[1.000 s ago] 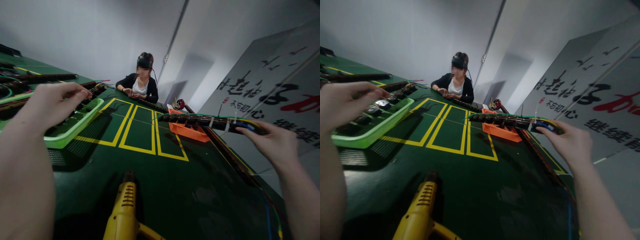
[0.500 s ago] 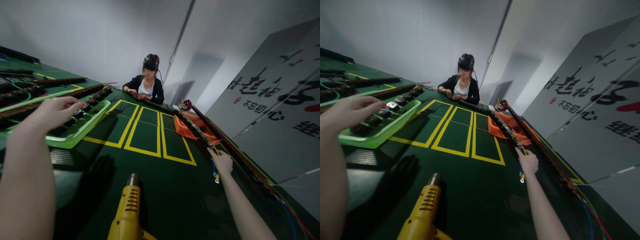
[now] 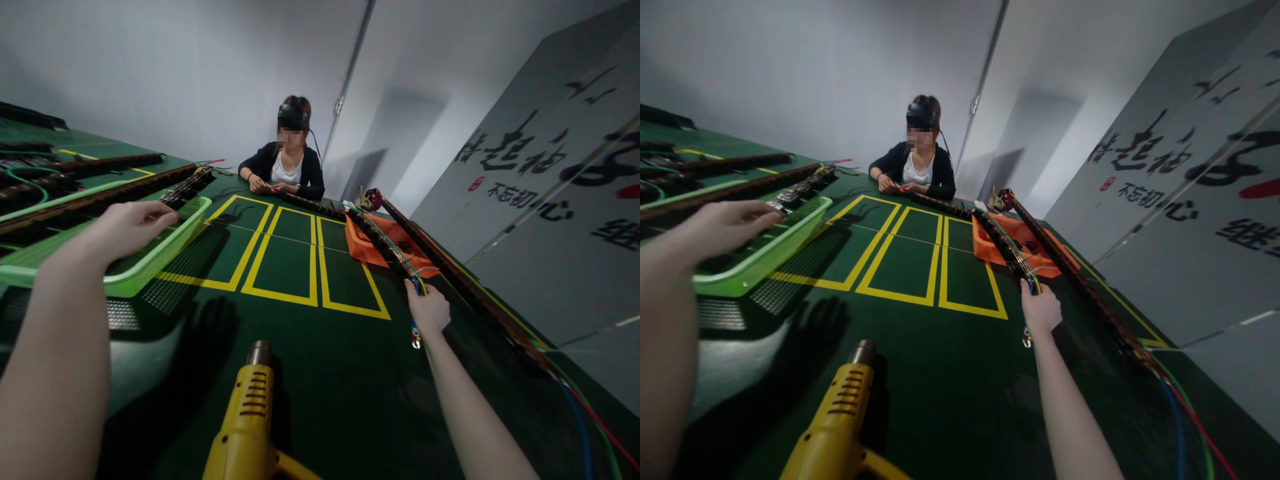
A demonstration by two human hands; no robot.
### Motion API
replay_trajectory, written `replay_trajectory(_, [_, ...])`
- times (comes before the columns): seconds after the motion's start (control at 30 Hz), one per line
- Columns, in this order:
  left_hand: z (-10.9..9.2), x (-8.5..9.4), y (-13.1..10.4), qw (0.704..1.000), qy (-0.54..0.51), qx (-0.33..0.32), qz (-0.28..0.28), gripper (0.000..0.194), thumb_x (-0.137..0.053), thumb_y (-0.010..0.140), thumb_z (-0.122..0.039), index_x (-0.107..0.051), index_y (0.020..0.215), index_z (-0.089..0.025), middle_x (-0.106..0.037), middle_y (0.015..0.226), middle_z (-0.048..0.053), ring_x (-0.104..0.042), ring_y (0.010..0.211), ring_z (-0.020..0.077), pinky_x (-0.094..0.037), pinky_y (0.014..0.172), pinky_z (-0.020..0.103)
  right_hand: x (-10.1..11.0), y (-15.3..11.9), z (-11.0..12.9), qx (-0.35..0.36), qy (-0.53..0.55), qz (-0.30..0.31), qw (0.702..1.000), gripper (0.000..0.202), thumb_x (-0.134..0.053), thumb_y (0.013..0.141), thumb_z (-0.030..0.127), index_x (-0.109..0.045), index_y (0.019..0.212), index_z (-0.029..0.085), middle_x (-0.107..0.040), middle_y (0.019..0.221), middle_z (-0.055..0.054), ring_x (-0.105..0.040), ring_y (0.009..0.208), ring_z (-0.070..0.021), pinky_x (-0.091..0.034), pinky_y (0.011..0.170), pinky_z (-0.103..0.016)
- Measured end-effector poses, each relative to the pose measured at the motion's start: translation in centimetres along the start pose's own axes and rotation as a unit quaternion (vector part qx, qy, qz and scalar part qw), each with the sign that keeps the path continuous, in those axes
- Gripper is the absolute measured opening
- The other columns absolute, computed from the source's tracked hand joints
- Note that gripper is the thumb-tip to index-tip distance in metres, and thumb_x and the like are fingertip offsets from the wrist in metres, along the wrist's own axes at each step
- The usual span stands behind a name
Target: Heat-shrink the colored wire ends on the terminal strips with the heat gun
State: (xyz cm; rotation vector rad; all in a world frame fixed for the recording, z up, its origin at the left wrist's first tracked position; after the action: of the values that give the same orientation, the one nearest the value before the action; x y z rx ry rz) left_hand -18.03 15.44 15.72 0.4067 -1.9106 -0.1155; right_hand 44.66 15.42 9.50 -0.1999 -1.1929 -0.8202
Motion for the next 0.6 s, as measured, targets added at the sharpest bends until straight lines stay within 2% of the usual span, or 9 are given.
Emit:
replay_trajectory(0.23, [-0.7,-0.4,-0.2,0.999,-0.014,-0.030,0.015,0.044,-0.041,0.081,-0.048,-0.062,0.103,-0.017,-0.066,0.094,0.005,-0.060,0.084,0.0196,-0.044,0.078,0.028,-0.4,-0.3,0.6,0.022,0.023,0.037,0.999,0.038,-0.052,0.087,0.041,-0.051,0.118,0.018,-0.055,0.117,-0.007,-0.057,0.099,-0.0186,-0.048,0.083,-0.041])
replay_trajectory(0.47, [2.3,0.5,-1.1,0.999,0.013,0.025,0.027,0.043,-0.041,0.083,-0.047,-0.059,0.109,-0.017,-0.065,0.093,0.004,-0.059,0.083,0.0180,-0.044,0.077,0.025,-0.1,-1.1,0.8,0.069,0.018,0.071,0.995,0.041,-0.052,0.087,0.043,-0.049,0.120,0.018,-0.055,0.116,-0.007,-0.057,0.098,-0.0186,-0.048,0.083,-0.041])
replay_trajectory(0.6, [2.9,0.9,-1.4,0.999,0.008,0.040,0.031,0.044,-0.041,0.084,-0.049,-0.058,0.111,-0.019,-0.063,0.096,0.004,-0.058,0.080,0.0166,-0.044,0.074,0.024,0.6,-2.3,0.5,0.083,-0.007,0.044,0.995,0.056,-0.048,0.086,0.053,-0.041,0.130,0.019,-0.055,0.118,-0.009,-0.055,0.103,-0.0220,-0.043,0.090,-0.048])
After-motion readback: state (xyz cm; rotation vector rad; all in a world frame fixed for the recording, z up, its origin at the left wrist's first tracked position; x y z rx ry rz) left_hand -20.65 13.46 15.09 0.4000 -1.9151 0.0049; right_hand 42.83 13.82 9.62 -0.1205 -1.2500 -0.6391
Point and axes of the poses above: each hand's wrist, its own y-axis towards the middle knuckle, its own x-axis out of the back of the hand, z = x × y, the point moved 9 cm from there along y, towards the middle knuckle
